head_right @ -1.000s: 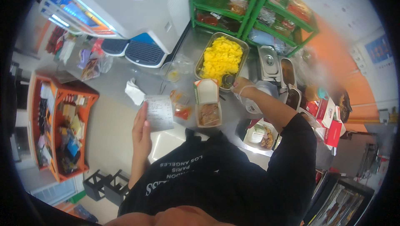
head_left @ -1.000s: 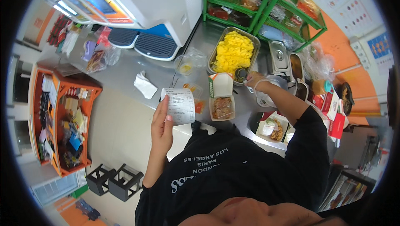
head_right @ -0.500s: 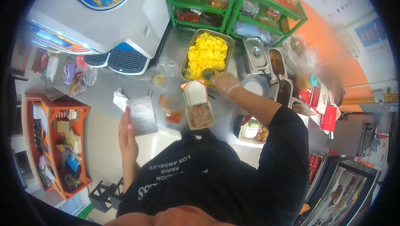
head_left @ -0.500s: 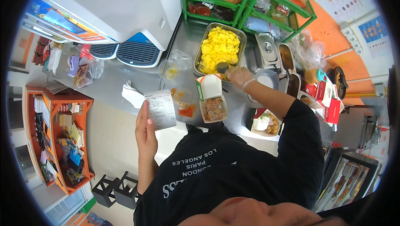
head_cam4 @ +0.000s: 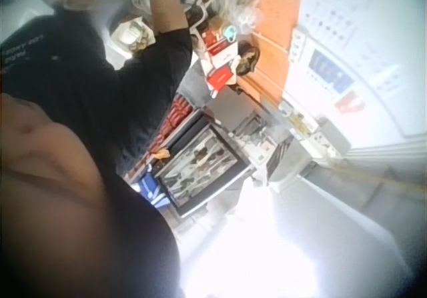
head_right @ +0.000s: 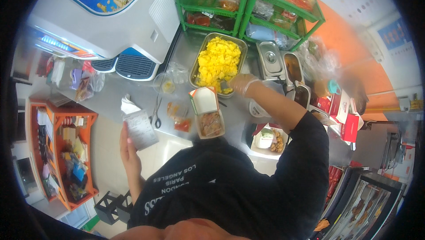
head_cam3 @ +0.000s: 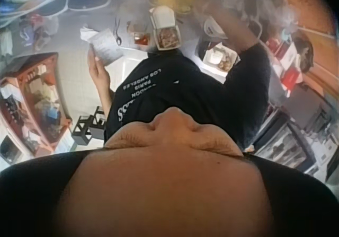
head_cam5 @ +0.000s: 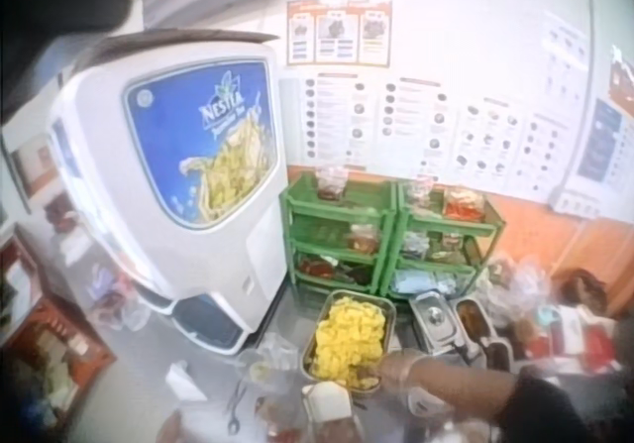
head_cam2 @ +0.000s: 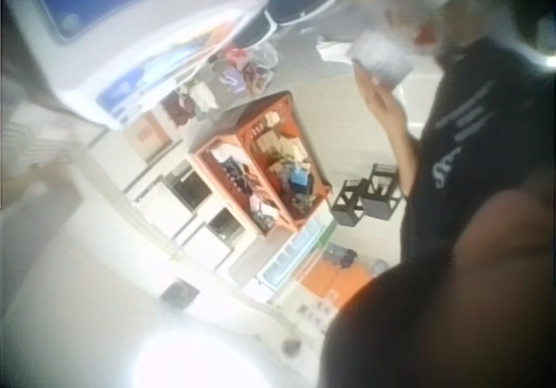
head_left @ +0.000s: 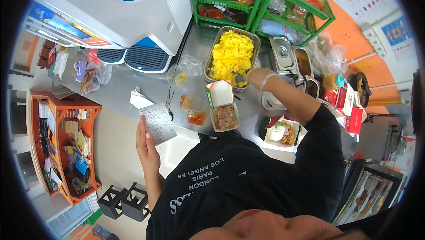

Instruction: The person assembles food orders by scooping scrambled eggs into takeaway boxes, adding condiments, and closing the containers. They handle receipts and packaging materials, then place the completed boxes into plastic bags.

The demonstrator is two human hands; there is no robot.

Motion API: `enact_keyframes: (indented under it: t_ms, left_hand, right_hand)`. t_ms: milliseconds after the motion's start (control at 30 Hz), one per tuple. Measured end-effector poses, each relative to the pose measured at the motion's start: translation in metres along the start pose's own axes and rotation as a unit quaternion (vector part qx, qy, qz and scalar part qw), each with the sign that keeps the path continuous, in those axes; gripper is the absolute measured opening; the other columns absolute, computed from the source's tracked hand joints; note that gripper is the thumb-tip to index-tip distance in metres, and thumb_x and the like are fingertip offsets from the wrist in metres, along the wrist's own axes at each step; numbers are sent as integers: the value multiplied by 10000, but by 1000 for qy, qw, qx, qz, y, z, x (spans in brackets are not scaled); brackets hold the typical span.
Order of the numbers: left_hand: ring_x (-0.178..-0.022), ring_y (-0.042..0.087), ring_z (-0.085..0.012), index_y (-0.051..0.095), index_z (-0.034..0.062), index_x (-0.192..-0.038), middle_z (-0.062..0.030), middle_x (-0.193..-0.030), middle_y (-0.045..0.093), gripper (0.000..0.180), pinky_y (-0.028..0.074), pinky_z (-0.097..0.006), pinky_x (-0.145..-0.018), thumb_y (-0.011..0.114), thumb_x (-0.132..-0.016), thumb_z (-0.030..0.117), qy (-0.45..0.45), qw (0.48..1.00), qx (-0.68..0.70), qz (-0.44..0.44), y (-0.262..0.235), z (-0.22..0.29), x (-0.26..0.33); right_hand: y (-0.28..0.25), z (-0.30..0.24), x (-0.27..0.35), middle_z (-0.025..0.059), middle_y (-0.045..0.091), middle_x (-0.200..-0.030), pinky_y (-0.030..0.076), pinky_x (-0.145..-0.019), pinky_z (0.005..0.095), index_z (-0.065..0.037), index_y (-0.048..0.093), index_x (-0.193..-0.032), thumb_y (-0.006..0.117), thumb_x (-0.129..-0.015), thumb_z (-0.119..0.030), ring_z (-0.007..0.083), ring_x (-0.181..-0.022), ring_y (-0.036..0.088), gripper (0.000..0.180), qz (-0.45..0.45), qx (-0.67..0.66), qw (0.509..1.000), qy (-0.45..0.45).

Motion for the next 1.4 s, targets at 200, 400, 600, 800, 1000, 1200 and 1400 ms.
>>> enact_keyframes:
  t_ms: [200,400,600,800,1000,1200,1400]
  left_hand:
    - [-1401,434,-273,421,-1,-1513,-189,-1527,454,484,319,-381,-1154,391,-1089,231,8,1000,5,-12,4,-4,0]
    - [-1407,432,-274,418,-5,-1513,-186,-1533,448,485,313,-381,-1158,395,-1088,228,25,999,3,-20,4,6,-2]
    - [-1397,441,-277,411,-6,-1516,-187,-1530,450,488,313,-381,-1157,396,-1088,225,8,1000,10,-22,1,-5,2]
    - [-1392,442,-277,407,-4,-1519,-190,-1529,448,491,314,-381,-1156,398,-1089,233,11,1000,-1,-30,3,2,5]
    - [-1400,431,-272,398,2,-1526,-183,-1533,445,505,316,-378,-1155,410,-1090,255,14,1000,3,-23,4,0,8]
    - [-1402,429,-271,399,9,-1528,-180,-1533,446,509,312,-379,-1157,418,-1089,265,13,1000,17,-16,10,3,7]
    - [-1406,426,-274,402,9,-1527,-184,-1538,439,503,309,-382,-1159,411,-1086,250,15,1000,5,-9,13,8,0]
  right_hand:
    - [48,10,-28,184,715,-1031,561,-821,451,-59,687,-1039,562,-900,-119,372,-960,702,197,14,-59,998,-29]
    - [21,44,-34,136,724,-898,548,-754,452,-80,678,-948,540,-921,-138,305,-843,716,153,7,-199,978,-54]
    - [28,-24,-19,145,723,-907,577,-753,423,-20,682,-966,554,-876,-95,306,-858,728,174,116,9,993,37]
    - [51,-51,-20,199,713,-958,575,-775,458,-4,676,-976,541,-881,-91,384,-901,712,187,101,-50,993,38]
    - [44,-20,-18,180,718,-1001,556,-808,486,-79,688,-1004,543,-903,-128,379,-939,705,183,56,-84,995,-9]
    - [48,-2,-26,172,713,-1016,530,-837,469,-119,724,-1032,565,-922,-207,374,-978,690,212,61,-141,988,-28]
    - [66,23,-60,131,724,-953,521,-801,441,-127,730,-989,596,-919,-216,341,-931,684,176,21,-95,986,-134]
Point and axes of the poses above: each hand's wrist, its own x-axis away from the middle knuckle, its own y-axis out of the palm, z = x × y, the point moved 1 cm from there along -x, towards the middle knuckle
